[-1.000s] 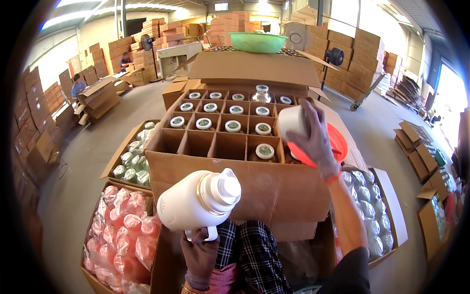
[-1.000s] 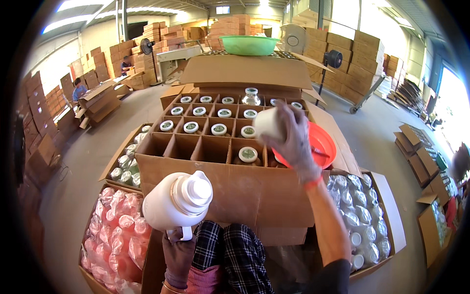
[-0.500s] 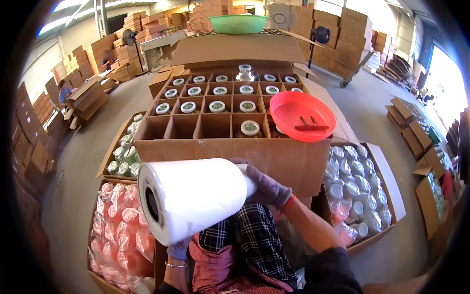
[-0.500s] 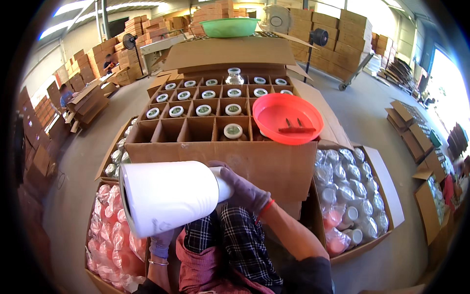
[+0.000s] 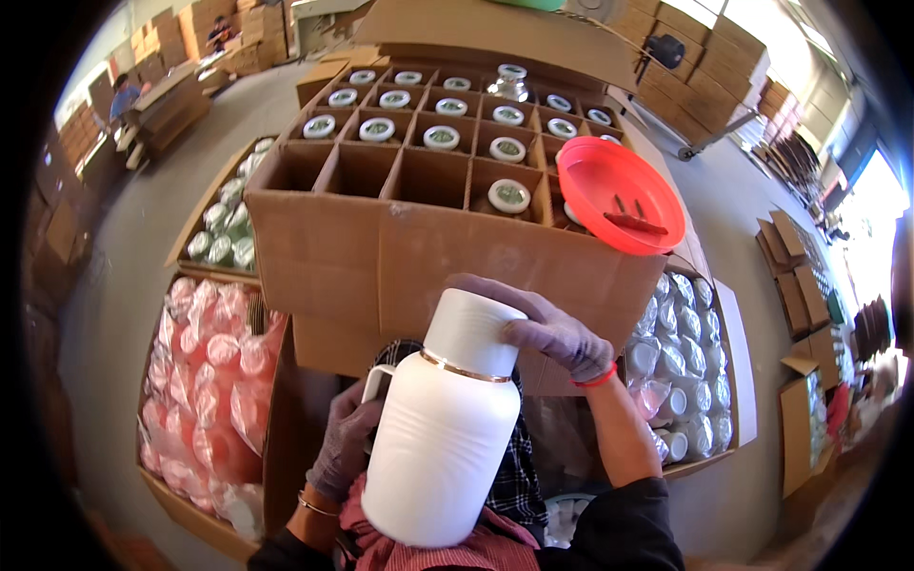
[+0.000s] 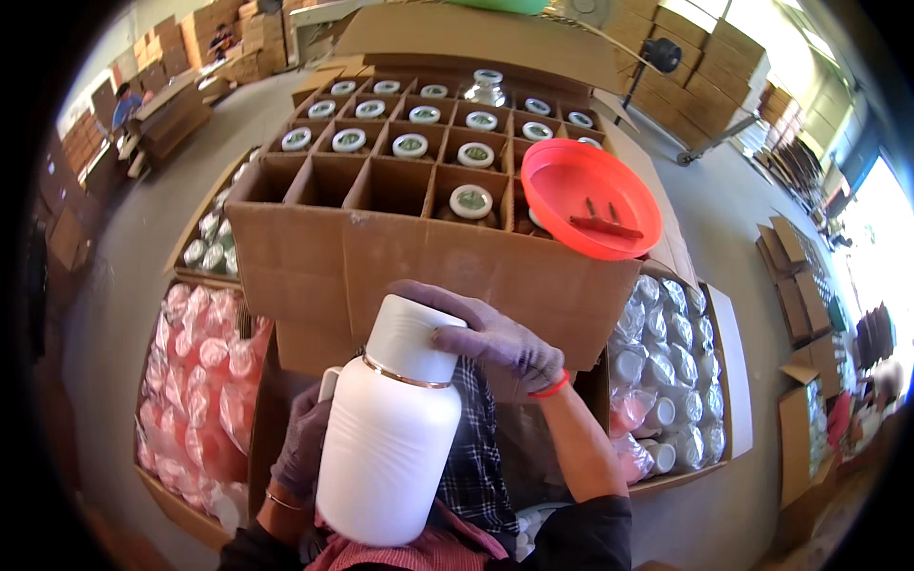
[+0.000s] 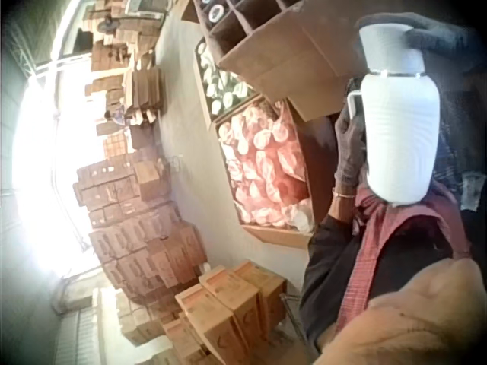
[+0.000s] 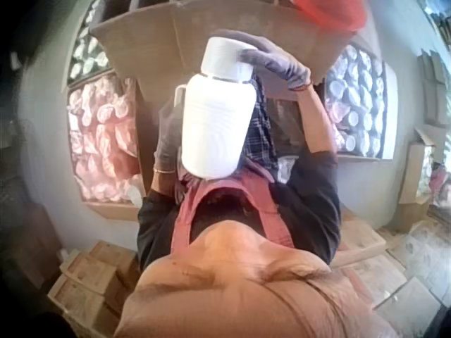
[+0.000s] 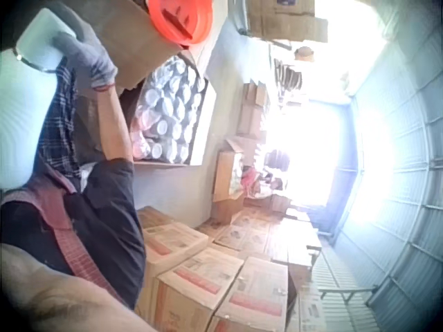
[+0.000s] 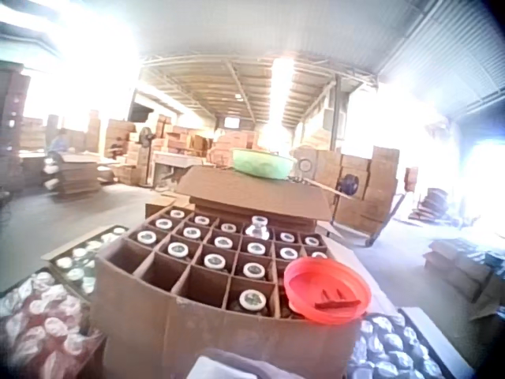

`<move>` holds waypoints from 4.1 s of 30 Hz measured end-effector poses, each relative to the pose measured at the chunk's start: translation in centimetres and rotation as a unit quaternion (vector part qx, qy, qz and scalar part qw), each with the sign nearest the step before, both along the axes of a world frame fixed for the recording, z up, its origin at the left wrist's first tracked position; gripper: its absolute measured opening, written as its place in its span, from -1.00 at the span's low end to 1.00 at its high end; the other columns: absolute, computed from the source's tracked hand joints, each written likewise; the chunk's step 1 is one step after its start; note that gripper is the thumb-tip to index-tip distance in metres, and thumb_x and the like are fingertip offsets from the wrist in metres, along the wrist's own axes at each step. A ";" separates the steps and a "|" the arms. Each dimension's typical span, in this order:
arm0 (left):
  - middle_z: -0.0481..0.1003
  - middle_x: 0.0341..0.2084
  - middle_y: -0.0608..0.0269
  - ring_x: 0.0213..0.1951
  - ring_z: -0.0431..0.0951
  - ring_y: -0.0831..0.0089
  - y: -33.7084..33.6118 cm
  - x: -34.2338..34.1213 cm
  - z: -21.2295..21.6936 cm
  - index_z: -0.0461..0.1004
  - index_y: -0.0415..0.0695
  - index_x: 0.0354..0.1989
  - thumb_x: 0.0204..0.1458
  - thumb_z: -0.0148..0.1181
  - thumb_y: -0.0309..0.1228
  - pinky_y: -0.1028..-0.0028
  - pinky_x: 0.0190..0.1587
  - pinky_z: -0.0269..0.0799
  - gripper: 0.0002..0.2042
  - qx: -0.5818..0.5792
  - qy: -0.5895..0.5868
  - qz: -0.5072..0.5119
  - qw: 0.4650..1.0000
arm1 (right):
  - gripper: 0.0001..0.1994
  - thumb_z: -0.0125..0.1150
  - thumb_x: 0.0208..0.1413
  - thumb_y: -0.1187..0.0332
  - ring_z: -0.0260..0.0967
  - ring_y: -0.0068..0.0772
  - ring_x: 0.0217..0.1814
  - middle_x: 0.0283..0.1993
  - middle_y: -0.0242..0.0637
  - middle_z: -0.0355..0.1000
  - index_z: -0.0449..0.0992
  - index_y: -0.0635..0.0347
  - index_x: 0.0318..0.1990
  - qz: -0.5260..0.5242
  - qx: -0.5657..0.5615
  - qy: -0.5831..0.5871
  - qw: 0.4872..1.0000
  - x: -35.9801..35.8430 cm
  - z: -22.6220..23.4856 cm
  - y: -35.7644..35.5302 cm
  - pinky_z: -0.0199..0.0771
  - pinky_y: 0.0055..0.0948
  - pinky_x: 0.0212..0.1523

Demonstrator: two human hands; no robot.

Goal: The person assembles thermos bottles by hand, inserting metal inner liners into plastic outer shells and securing them with lids. The person handles white and pink bottles, placing the finished units into a cardboard box with dividers.

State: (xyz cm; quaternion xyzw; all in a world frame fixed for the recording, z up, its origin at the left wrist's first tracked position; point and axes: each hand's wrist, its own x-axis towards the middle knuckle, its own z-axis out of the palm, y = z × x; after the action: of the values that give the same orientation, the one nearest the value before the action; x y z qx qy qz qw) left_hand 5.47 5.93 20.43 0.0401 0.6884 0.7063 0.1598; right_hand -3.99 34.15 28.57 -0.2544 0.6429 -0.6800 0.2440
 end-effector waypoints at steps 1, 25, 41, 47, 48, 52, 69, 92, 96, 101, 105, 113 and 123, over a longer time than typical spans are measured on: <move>0.59 -0.14 0.21 -0.12 0.56 0.48 0.0 0.1 0.0 0.44 -0.29 0.11 0.17 -0.01 -0.45 0.51 -0.08 0.49 -0.65 0.099 -0.029 0.032 0.994 | -0.18 0.27 0.12 -0.05 0.23 -0.25 0.38 0.34 -0.11 0.31 0.19 0.33 0.39 -0.013 0.011 -0.022 1.000 0.4 0.2 0.3 0.17 -0.31 0.38; 0.37 0.14 0.03 0.20 0.38 0.32 2.2 6.9 -6.4 0.16 -0.20 0.35 0.27 0.12 -0.27 0.38 0.19 0.36 -0.47 0.029 0.155 0.080 0.984 | -0.55 0.26 0.04 0.17 0.44 -0.06 0.05 -0.04 -0.06 0.48 0.50 0.22 0.04 0.037 0.415 0.113 0.902 -1.1 -2.8 -5.7 0.40 -0.25 0.13; 0.62 -0.17 0.10 -0.04 0.57 0.13 -41.3 12.3 -24.7 0.66 -0.05 -0.25 0.06 0.12 -0.27 -0.13 0.13 0.28 -0.77 -0.736 -0.311 0.260 0.542 | -0.65 0.14 0.05 0.36 0.48 -0.16 -0.01 -0.05 -0.05 0.51 0.53 0.32 -0.02 0.010 0.342 0.177 0.923 1.7 -4.9 -9.1 0.44 -0.30 0.07; 0.63 -0.33 0.21 -0.29 0.65 0.39 -36.3 5.4 -5.1 0.61 -0.27 -0.29 0.11 0.20 -0.42 0.40 -0.21 0.56 -0.84 -0.248 -0.012 0.316 0.916 | -0.61 0.27 -0.03 0.37 0.49 -0.12 0.02 -0.04 -0.02 0.50 0.53 0.34 -0.01 -0.038 0.318 0.193 0.928 -0.1 -2.2 -11.5 0.46 -0.29 0.09; 0.62 -0.32 0.23 -0.29 0.64 0.43 -32.5 3.6 -1.5 0.59 -0.27 -0.23 0.12 0.21 -0.42 0.44 -0.20 0.57 -0.83 -0.088 -0.022 0.295 0.951 | -0.59 0.30 -0.02 0.35 0.49 -0.14 0.03 -0.03 -0.02 0.50 0.51 0.35 0.01 -0.014 0.285 0.213 0.934 -0.4 -1.8 -13.5 0.47 -0.31 0.07; 0.60 -0.24 0.22 -0.19 0.63 0.43 -20.8 -3.6 3.1 0.55 -0.23 -0.06 0.15 0.21 -0.45 0.41 -0.07 0.57 -0.78 0.225 0.000 0.163 0.961 | -0.56 0.28 0.15 0.25 0.52 -0.30 -0.07 -0.06 -0.14 0.52 0.45 0.38 0.09 0.078 0.168 0.086 0.979 -0.8 -3.7 -22.6 0.56 -0.42 -0.07; 0.47 0.06 -0.03 0.14 0.45 0.17 -2.8 -12.0 0.0 0.39 -0.32 0.14 0.01 0.37 -0.22 0.27 0.20 0.33 -0.42 -0.178 0.434 0.093 0.878 | -0.21 0.18 0.22 -0.11 0.32 -0.07 0.31 0.38 0.01 0.19 0.10 0.29 0.38 -0.152 -0.375 -0.081 0.911 -7.9 1.2 -7.1 0.37 -0.12 0.32; 0.51 0.02 -0.22 0.01 0.59 -0.01 -3.3 10.7 -6.9 0.27 -0.40 0.27 0.26 0.01 -0.14 0.24 0.04 0.50 -0.42 -0.200 0.216 -0.031 0.955 | -0.69 0.24 -0.13 0.38 0.36 -0.09 0.13 0.03 -0.18 0.40 0.49 0.14 -0.15 -0.288 0.337 0.445 0.778 21.2 -18.5 -0.5 0.28 0.09 0.22; 0.55 -0.04 -0.15 -0.05 0.62 0.11 -6.7 16.1 -8.9 0.33 -0.34 0.24 0.24 0.06 -0.28 0.28 0.00 0.53 -0.53 -0.216 0.239 -0.199 0.926 | -0.69 0.29 -0.08 0.32 0.40 -0.17 0.12 0.06 -0.22 0.43 0.53 0.07 -0.11 -0.149 0.312 0.320 0.882 28.4 -22.0 1.9 0.35 0.00 0.20; 0.56 -0.09 0.14 -0.10 0.60 0.46 -9.4 9.9 -3.1 0.35 -0.22 0.19 0.22 0.13 -0.44 0.37 -0.07 0.54 -0.63 -0.216 -0.025 -0.178 0.960 | -0.78 0.23 -0.04 0.28 0.41 -0.26 0.10 -0.06 -0.40 0.46 0.60 -0.09 -0.18 -0.049 0.322 0.425 0.844 27.9 -20.5 2.8 0.41 -0.14 0.13; 0.51 -0.35 -0.11 -0.22 0.65 0.06 -3.5 7.9 -3.4 0.23 -0.18 0.28 0.09 0.22 -0.33 0.30 -0.13 0.54 -0.43 -0.317 0.234 -0.084 0.915 | -0.75 0.19 -0.09 0.22 0.37 -0.26 0.07 -0.04 -0.38 0.45 0.60 -0.13 -0.19 -0.043 0.323 0.439 0.837 28.6 -21.4 2.0 0.33 -0.11 0.16; 0.56 -0.15 -0.01 -0.16 0.57 0.09 -13.7 18.4 -8.6 0.43 -0.22 0.06 0.13 0.13 -0.37 0.18 -0.02 0.48 -0.66 0.069 -0.219 0.005 0.973 | -0.72 0.34 -0.11 0.37 0.42 -0.01 -0.06 -0.11 -0.03 0.43 0.53 0.22 -0.19 0.024 0.194 0.460 0.866 22.4 -17.0 -4.4 0.44 -0.19 -0.06; 0.57 -0.14 0.06 -0.23 0.62 0.28 -27.8 22.6 -16.4 0.49 -0.22 -0.04 0.17 0.03 -0.46 0.30 -0.25 0.59 -0.77 0.134 -0.023 0.542 0.830 | -0.69 0.26 0.06 0.35 0.43 0.00 0.00 0.04 -0.13 0.43 0.54 0.12 -0.01 0.144 0.056 0.584 0.797 9.0 -15.3 -29.4 0.45 -0.13 0.02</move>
State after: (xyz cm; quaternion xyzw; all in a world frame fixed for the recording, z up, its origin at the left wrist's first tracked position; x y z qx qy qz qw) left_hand 28.11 -21.90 4.08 -0.3347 0.4947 0.7655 -0.2392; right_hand 5.02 4.79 13.25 -0.6785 0.6565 -0.3223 -0.0688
